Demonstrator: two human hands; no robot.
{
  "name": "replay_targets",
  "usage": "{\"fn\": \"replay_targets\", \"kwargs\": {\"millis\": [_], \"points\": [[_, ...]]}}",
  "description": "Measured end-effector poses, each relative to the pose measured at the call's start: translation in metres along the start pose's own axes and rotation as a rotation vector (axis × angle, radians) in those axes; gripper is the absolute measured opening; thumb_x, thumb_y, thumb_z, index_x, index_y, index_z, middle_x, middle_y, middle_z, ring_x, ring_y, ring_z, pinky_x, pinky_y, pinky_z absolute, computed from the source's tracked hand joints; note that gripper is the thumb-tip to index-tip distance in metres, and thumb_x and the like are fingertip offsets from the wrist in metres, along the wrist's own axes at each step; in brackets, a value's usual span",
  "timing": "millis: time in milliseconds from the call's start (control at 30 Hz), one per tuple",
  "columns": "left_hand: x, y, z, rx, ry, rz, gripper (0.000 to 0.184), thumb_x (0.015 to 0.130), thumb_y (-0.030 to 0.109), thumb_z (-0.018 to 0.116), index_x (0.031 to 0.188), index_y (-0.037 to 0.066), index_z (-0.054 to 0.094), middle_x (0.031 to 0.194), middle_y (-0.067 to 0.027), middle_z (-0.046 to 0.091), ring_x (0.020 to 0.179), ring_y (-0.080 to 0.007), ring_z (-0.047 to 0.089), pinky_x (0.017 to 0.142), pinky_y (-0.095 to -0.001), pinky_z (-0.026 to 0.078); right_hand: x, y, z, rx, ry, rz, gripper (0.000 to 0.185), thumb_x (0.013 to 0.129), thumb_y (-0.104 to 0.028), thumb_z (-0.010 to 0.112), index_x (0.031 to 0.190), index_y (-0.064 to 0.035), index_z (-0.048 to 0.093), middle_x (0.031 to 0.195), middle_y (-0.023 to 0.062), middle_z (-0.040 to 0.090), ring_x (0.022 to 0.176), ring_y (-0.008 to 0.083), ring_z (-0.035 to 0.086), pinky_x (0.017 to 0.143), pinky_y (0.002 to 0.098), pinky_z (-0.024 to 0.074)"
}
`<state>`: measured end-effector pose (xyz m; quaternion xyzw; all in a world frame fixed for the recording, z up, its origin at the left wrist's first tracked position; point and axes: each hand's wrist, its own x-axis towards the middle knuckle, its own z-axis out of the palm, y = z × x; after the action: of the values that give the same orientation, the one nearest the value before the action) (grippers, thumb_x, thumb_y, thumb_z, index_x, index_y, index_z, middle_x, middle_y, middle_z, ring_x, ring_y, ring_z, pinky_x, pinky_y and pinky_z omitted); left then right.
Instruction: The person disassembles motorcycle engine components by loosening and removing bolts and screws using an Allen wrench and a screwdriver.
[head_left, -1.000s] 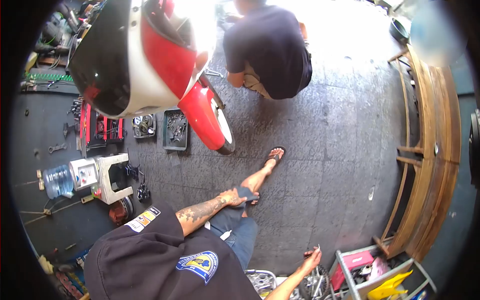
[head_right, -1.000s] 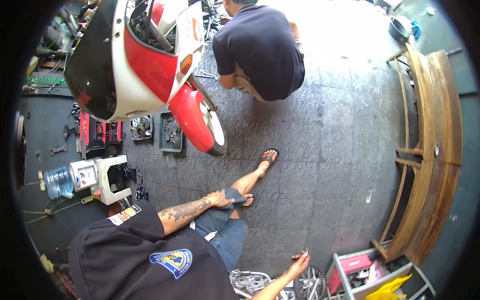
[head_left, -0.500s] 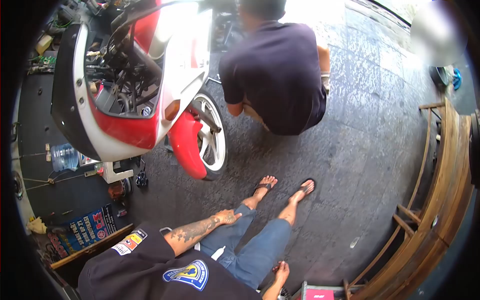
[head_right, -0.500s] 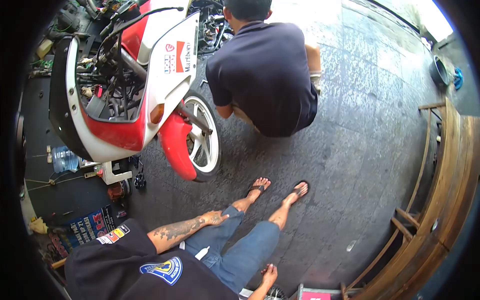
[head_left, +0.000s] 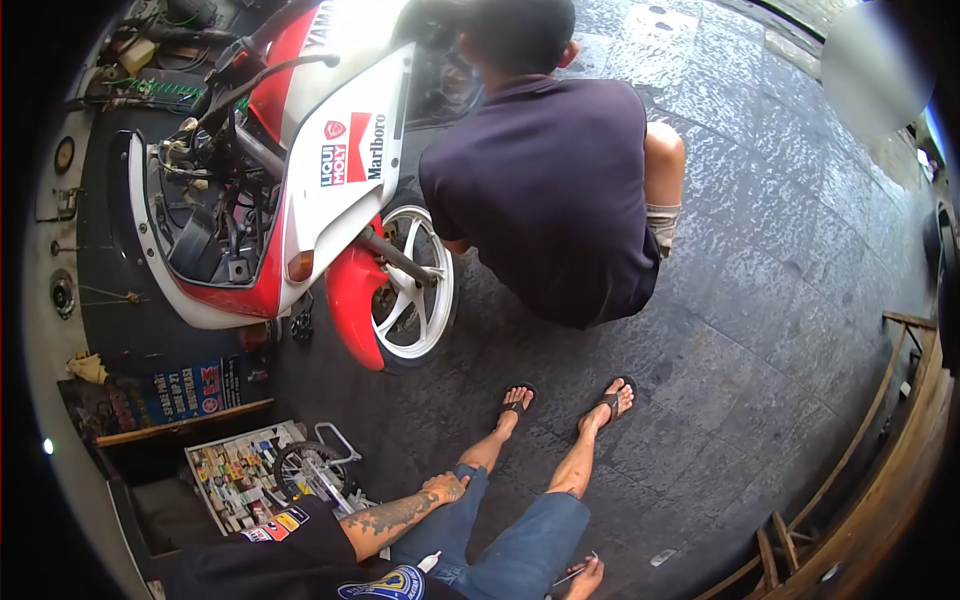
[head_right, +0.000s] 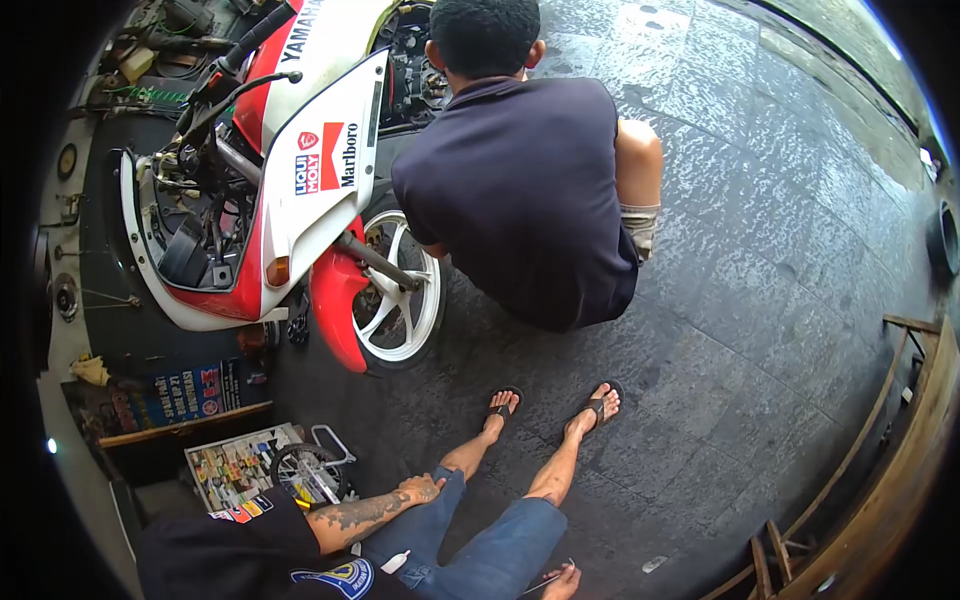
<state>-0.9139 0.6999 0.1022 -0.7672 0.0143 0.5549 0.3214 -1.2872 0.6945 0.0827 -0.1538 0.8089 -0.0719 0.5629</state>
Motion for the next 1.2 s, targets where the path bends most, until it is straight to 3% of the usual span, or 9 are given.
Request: {"fn": "replay_targets", "kwargs": {"millis": [33, 133, 167, 400, 533, 667, 733, 900, 1200], "points": [[0.003, -0.002, 0.009, 0.000, -0.021, -0.004, 0.069, 0.089, 0.056, 0.036, 0.128, 0.000, 0.048, 0.129, -0.0222, 0.050, 0.122, -0.0374, 0.046, 0.102, -0.0458, 0.035, -0.007, -0.012, -0.006, -0.039, 0.040, -0.041, 0.035, 0.097, -0.027, 0.044, 0.120, -0.0031, 0.056, 0.067, 0.0053, 0.056, 0.054, 0.0133, 0.052, 0.052, 0.0247, 0.0428], [-0.005, 0.007, 0.020, -0.024, -0.043, -0.017, 0.067, 0.090, 0.055, 0.036, 0.127, 0.000, 0.050, 0.128, -0.0216, 0.051, 0.122, -0.0368, 0.047, 0.101, -0.0454, 0.036, -0.033, -0.078, -0.010, -0.287, 0.070, -0.006, 0.030, 0.096, -0.026, 0.045, 0.106, -0.0048, 0.063, 0.077, 0.0103, 0.060, 0.059, 0.0167, 0.056, 0.058, 0.0288, 0.0462], [-0.010, 0.010, 0.023, -0.038, -0.038, -0.020, 0.066, 0.090, 0.054, 0.036, 0.126, 0.000, 0.051, 0.128, -0.0213, 0.052, 0.121, -0.0365, 0.047, 0.101, -0.0451, 0.036, -0.027, -0.069, -0.019, -0.406, 0.055, -0.195, 0.029, 0.094, -0.027, 0.047, 0.107, -0.0062, 0.063, 0.080, 0.0132, 0.061, 0.061, 0.0190, 0.056, 0.059, 0.0314, 0.0464], [-0.034, 0.038, 0.020, -0.068, -0.016, 0.002, 0.063, 0.090, 0.051, 0.039, 0.125, 0.000, 0.052, 0.126, -0.0200, 0.054, 0.120, -0.0348, 0.049, 0.100, -0.0428, 0.038, 0.009, -0.097, -0.030, -0.408, -0.072, -0.387, 0.033, 0.091, -0.035, 0.053, 0.103, -0.0073, 0.066, 0.080, 0.0113, 0.064, 0.070, 0.0221, 0.058, 0.070, 0.0325, 0.0470], [-0.043, 0.045, 0.017, -0.131, -0.015, -0.007, 0.062, 0.089, 0.048, 0.042, 0.126, 0.000, 0.051, 0.127, -0.0201, 0.053, 0.120, -0.0339, 0.049, 0.100, -0.0425, 0.038, 0.018, -0.123, -0.033, -0.374, -0.173, -0.214, 0.038, 0.090, -0.039, 0.055, 0.107, -0.0062, 0.064, 0.087, 0.0110, 0.066, 0.080, 0.0220, 0.059, 0.078, 0.0346, 0.0451], [-0.020, 0.055, 0.031, -0.211, 0.091, -0.007, 0.069, 0.085, 0.050, 0.047, 0.131, -0.002, 0.043, 0.131, -0.0230, 0.048, 0.121, -0.0353, 0.048, 0.099, -0.0432, 0.039, 0.023, -0.135, -0.037, -0.512, -0.110, -0.270, 0.045, 0.090, -0.049, 0.051, 0.113, -0.0118, 0.063, 0.101, 0.0166, 0.066, 0.093, 0.0312, 0.060, 0.085, 0.0388, 0.0436], [-0.022, 0.063, 0.028, -0.244, 0.127, 0.010, 0.075, 0.083, 0.051, 0.049, 0.132, -0.004, 0.038, 0.130, -0.0241, 0.047, 0.120, -0.0368, 0.047, 0.098, -0.0444, 0.039, 0.008, -0.158, -0.031, -0.874, 0.068, -0.367, 0.047, 0.091, -0.049, 0.048, 0.115, -0.0116, 0.063, 0.107, 0.0186, 0.064, 0.100, 0.0349, 0.058, 0.088, 0.0396, 0.0429], [-0.021, 0.067, 0.022, -0.241, 0.223, 0.040, 0.074, 0.082, 0.049, 0.050, 0.132, -0.004, 0.038, 0.127, -0.0246, 0.047, 0.117, -0.0377, 0.049, 0.096, -0.0463, 0.040, 0.015, -0.163, -0.032, -0.605, -0.090, -0.273, 0.047, 0.095, -0.044, 0.043, 0.104, -0.0012, 0.061, 0.086, 0.0120, 0.066, 0.073, 0.0271, 0.061, 0.068, 0.0391, 0.0486], [0.023, 0.053, 0.047, -0.252, 0.254, 0.107, 0.071, 0.083, 0.048, 0.052, 0.131, -0.003, 0.039, 0.123, -0.0252, 0.049, 0.110, -0.0381, 0.053, 0.088, -0.0467, 0.043, -0.030, -0.175, 0.018, -0.499, -0.085, -0.169, 0.039, 0.097, -0.036, 0.044, 0.104, -0.0011, 0.061, 0.088, 0.0102, 0.066, 0.072, 0.0202, 0.060, 0.061, 0.0318, 0.0468]]}}
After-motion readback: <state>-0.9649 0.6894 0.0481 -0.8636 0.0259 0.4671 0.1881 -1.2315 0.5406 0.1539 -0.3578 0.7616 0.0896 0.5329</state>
